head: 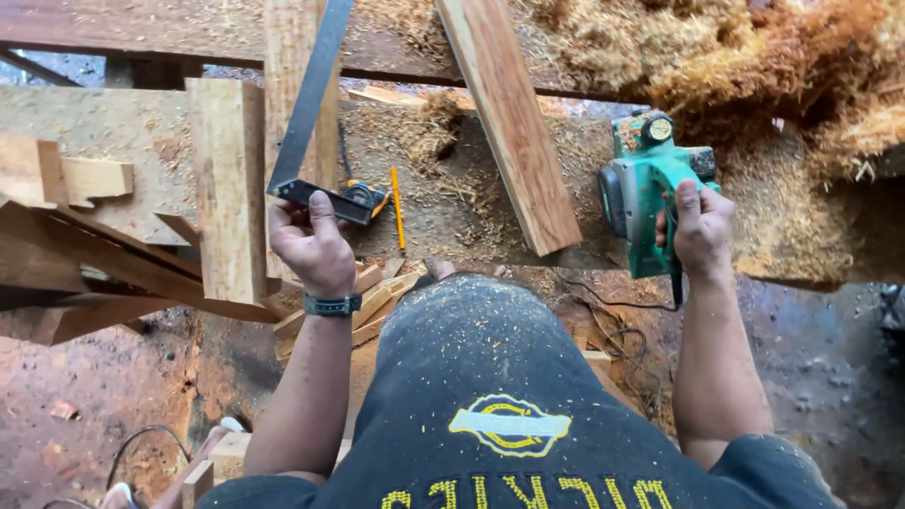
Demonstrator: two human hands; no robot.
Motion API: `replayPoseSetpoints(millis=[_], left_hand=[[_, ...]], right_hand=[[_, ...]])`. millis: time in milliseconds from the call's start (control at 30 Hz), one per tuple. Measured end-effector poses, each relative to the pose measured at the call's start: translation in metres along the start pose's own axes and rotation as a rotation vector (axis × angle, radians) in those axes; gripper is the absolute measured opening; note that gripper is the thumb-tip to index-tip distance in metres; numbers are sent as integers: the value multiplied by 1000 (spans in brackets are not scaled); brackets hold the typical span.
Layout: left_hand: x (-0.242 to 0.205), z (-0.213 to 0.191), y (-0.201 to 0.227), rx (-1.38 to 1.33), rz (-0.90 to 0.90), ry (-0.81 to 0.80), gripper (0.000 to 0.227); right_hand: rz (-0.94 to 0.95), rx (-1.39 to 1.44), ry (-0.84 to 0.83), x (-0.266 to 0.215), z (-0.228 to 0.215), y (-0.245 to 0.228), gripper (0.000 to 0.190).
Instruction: Measuring, marking, and planing wooden planks for furniture construction.
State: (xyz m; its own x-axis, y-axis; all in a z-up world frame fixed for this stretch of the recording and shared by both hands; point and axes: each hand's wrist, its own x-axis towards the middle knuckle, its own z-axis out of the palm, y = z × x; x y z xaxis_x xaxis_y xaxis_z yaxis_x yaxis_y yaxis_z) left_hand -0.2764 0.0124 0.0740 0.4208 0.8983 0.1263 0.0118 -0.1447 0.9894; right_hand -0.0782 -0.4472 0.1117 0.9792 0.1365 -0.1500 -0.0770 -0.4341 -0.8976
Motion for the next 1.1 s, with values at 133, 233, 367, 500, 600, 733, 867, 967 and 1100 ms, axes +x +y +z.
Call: replayPoseSetpoints(millis=[133,233,367,500,600,733,867,967,1100], left_hand=[[-7,19,26,-77,-91,-33,11],[-15,28,31,-12,-71,-66,13],[-24,39,48,4,-99,-89,11],[-25,45,51,-12,-89,-67,10],[-23,46,58,-17,-66,-36,9],[-9,47,50,-35,-52,-15,7],[-1,52,43,-24,-46,8,8],[10,53,26,-27,-36,-26,8],[16,71,21,-18,-49,-78,9]], right_hand=[[2,57,19,-8,-5,34,65],[2,112,25,-10,-6,45,64],[-10,84,7,-6,-11,57,60],[-558,-486,332,-10,-13,37,40],[-731,-414,387,-47,10,-5,45],[-534,-178,117,-86,87,19,102],[-448,-295,112,-81,133,48,105],[-549,-260,281,-74,139,54,90],[-697,-262,317,-80,117,-1,85]])
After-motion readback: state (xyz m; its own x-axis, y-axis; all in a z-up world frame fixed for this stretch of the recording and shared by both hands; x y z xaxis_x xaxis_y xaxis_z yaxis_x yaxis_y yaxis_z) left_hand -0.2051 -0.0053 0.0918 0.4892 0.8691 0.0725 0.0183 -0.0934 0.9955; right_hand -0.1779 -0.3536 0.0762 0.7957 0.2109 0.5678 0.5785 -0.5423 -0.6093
